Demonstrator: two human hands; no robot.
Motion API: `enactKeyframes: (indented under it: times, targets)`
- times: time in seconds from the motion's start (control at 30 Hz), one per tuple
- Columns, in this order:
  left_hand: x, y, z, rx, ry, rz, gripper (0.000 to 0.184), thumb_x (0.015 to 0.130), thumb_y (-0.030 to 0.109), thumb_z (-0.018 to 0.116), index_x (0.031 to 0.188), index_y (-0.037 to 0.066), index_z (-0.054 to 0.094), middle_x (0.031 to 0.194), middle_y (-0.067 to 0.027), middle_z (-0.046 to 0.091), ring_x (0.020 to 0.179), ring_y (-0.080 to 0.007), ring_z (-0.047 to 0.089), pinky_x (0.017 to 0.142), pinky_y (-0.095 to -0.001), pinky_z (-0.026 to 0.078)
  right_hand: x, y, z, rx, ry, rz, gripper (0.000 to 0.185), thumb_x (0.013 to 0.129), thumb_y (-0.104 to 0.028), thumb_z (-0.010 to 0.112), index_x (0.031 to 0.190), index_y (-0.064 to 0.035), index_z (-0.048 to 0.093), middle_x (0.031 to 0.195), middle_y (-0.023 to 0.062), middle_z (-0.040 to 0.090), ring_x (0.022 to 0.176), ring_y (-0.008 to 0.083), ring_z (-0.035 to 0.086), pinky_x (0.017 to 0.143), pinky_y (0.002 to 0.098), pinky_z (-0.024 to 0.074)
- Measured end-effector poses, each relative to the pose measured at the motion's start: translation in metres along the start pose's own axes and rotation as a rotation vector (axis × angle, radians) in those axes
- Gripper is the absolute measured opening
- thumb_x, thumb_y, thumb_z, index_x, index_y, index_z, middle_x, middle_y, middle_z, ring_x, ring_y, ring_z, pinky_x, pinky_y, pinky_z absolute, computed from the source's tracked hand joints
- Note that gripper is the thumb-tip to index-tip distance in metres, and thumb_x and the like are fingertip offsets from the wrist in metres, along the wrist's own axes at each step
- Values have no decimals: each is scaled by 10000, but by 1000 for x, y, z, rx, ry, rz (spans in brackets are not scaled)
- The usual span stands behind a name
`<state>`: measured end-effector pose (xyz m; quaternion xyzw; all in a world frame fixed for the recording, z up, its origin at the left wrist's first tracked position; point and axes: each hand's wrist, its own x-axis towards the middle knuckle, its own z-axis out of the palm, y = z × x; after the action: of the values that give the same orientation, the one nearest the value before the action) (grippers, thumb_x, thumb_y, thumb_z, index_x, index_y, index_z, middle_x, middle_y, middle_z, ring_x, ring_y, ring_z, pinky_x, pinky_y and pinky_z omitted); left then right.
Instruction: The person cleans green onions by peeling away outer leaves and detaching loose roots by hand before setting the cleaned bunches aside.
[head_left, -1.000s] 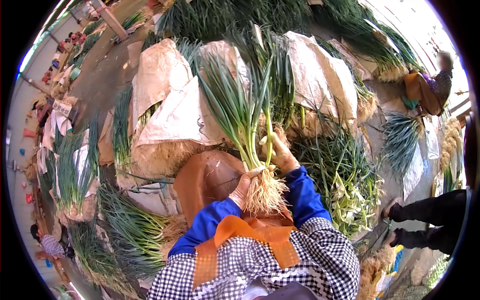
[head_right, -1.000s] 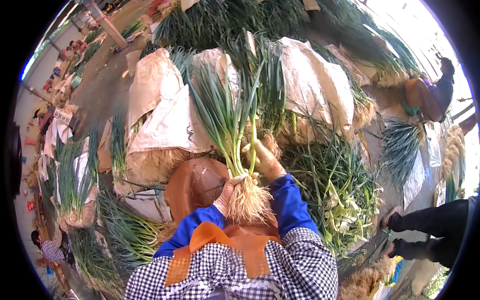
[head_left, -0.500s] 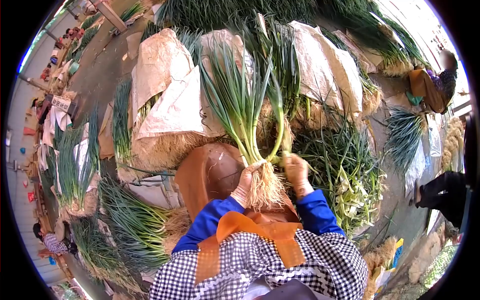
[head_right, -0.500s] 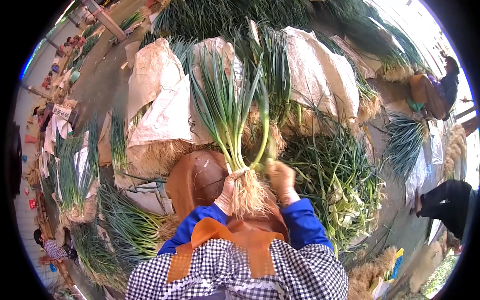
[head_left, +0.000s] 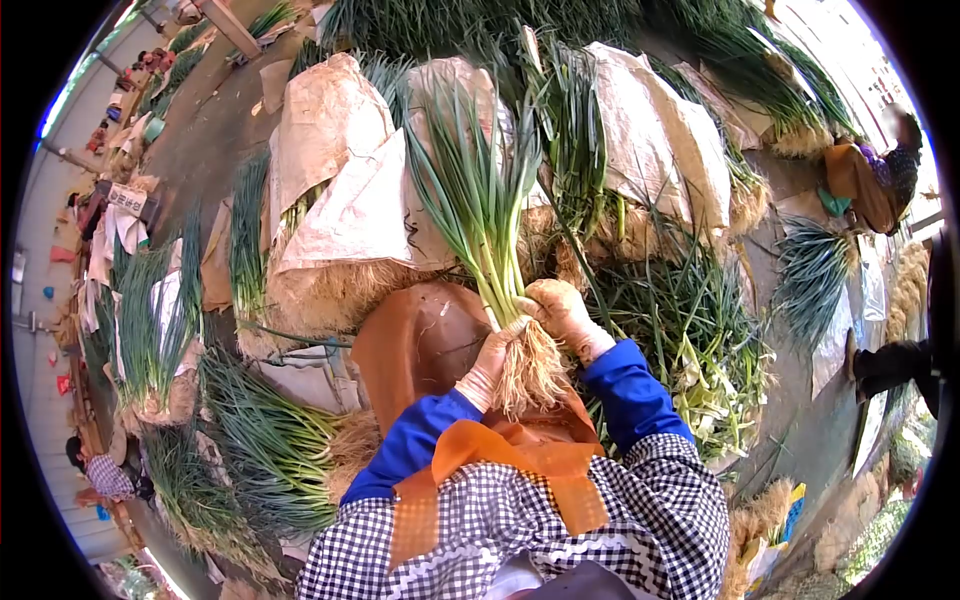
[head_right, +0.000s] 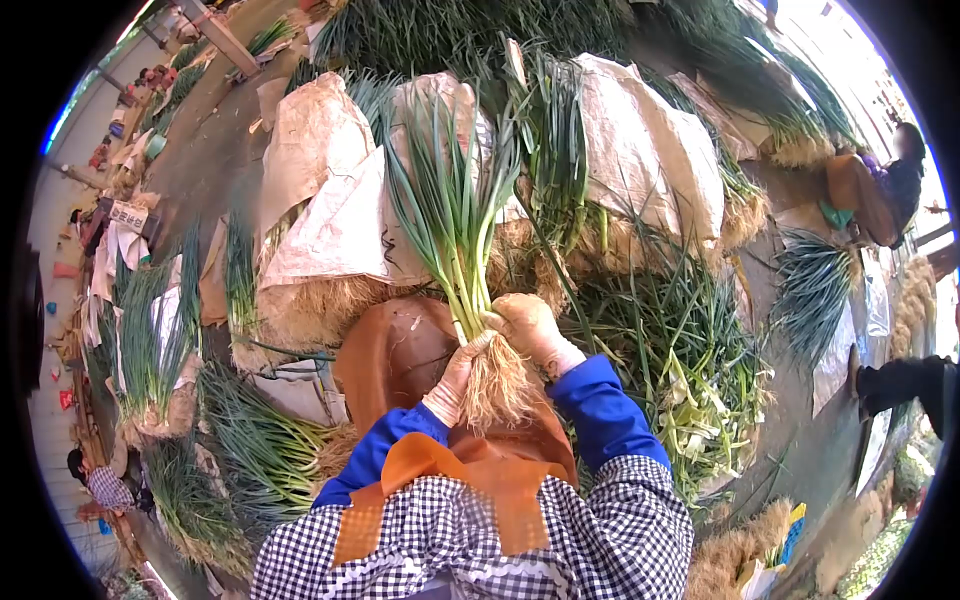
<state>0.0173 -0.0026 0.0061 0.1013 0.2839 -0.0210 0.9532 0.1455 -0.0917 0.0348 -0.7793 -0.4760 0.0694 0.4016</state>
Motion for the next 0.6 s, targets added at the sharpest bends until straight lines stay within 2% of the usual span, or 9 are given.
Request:
enactKeyframes:
  times: [0.07, 0.17, 0.23, 0.3, 0.33, 0.37, 0.4, 0.5, 0.6]
  targets:
    - [-2, 2, -4, 13, 15, 3, 182, 844, 69, 561, 1003, -19, 552, 851, -107, 624, 719, -202, 628, 679, -322, 545, 7, -9, -7, -411, -231, -19, 219, 821, -273, 588, 784, -61, 624, 734, 126, 615, 713, 279, 604, 616, 371, 477]
    - [-2, -1, -13, -89, -79, -70, 184, 840, 78, 567, 998, -15, 556, 836, -102, 625, 709, -199, 629, 672, -316, 547, 4, -16, -10, -378, -321, 47, 245, 862, -270, 539, 769, -56, 613, 703, 128, 608, 714, 275, 600, 627, 349, 472]
    - [0, -5, -9, -154, -90, -55, 191, 837, 85, 572, 999, -16, 558, 821, -99, 624, 706, -195, 627, 665, -306, 545, -31, 19, 48, 1053, 144, 620, 230, 928, -232, 495, 872, -38, 604, 716, -9, 564, 648, 79, 501, 596, 237, 438]
    - [-1, -8, -1, -178, -20, -52, 199, 832, 85, 577, 1004, -15, 559, 807, -91, 623, 696, -190, 626, 652, -298, 545, -50, 36, 63, 998, 109, 507, 219, 921, -218, 510, 977, -21, 586, 788, -21, 579, 666, 73, 504, 614, 228, 449]
    - [1, -6, -2, -167, -41, -57, 194, 831, 93, 579, 997, -6, 560, 808, -88, 623, 700, -183, 626, 650, -298, 545, -56, 24, 53, 994, 165, 799, 267, 922, -247, 483, 962, -20, 618, 754, 80, 616, 652, 130, 536, 637, 281, 458]
    - [0, -6, -5, -158, -59, -62, 189, 830, 102, 582, 990, 3, 562, 810, -84, 623, 703, -176, 626, 648, -298, 544, -65, 40, 52, 309, 169, 614, 324, 908, -313, 477, 865, -41, 648, 704, 96, 633, 610, 183, 578, 598, 320, 480]
    - [-3, 0, -4, -214, -126, -90, 178, 828, 128, 582, 971, 25, 563, 808, -73, 618, 701, -168, 620, 642, -292, 541, -61, 37, 22, -381, -102, 561, 322, 908, -317, 477, 819, -63, 656, 665, 77, 634, 565, 241, 591, 544, 330, 486]
    - [-4, 19, -3, -135, -263, -41, 229, 827, 141, 568, 1024, 25, 551, 797, -63, 599, 690, -161, 600, 639, -281, 530, -120, 137, 18, -660, -669, 773, 388, 840, -440, 517, 874, -79, 654, 856, 138, 648, 813, 275, 635, 690, 348, 505]
    - [-12, 27, 15, -158, -404, -75, 395, 828, 147, 563, 1196, 34, 475, 758, -53, 539, 659, -155, 534, 588, -269, 486, -78, 108, -13, -376, -293, 719, 405, 800, -434, 589, 974, -71, 629, 957, 134, 633, 898, 299, 607, 759, 373, 483]
